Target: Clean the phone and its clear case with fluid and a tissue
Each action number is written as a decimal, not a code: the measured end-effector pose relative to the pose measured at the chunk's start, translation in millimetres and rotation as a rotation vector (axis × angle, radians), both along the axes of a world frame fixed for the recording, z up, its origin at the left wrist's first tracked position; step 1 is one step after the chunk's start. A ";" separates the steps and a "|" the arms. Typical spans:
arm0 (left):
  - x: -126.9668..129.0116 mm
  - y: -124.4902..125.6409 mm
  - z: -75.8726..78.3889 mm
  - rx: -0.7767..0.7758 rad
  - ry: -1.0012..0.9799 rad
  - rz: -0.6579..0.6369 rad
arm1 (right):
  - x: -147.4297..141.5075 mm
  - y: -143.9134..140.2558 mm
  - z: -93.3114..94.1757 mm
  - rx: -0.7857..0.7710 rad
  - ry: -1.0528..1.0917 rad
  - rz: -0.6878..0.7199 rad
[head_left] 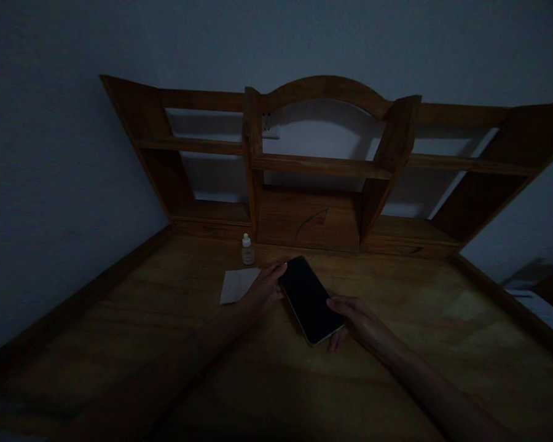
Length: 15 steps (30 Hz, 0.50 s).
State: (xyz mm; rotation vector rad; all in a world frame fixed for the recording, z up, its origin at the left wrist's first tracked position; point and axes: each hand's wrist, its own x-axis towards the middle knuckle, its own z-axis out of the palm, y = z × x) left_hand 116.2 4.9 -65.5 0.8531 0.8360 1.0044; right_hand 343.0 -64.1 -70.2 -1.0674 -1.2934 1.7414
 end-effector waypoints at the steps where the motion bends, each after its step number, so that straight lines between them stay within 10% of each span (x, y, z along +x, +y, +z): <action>1: 0.0 -1.5 2.5 0.008 0.027 -0.015 | -0.3 -0.3 0.8 0.005 -0.010 -0.015; 15: 2.8 -14.8 3.0 0.138 0.129 -0.239 | -5.6 -6.0 18.0 0.184 -0.127 -0.044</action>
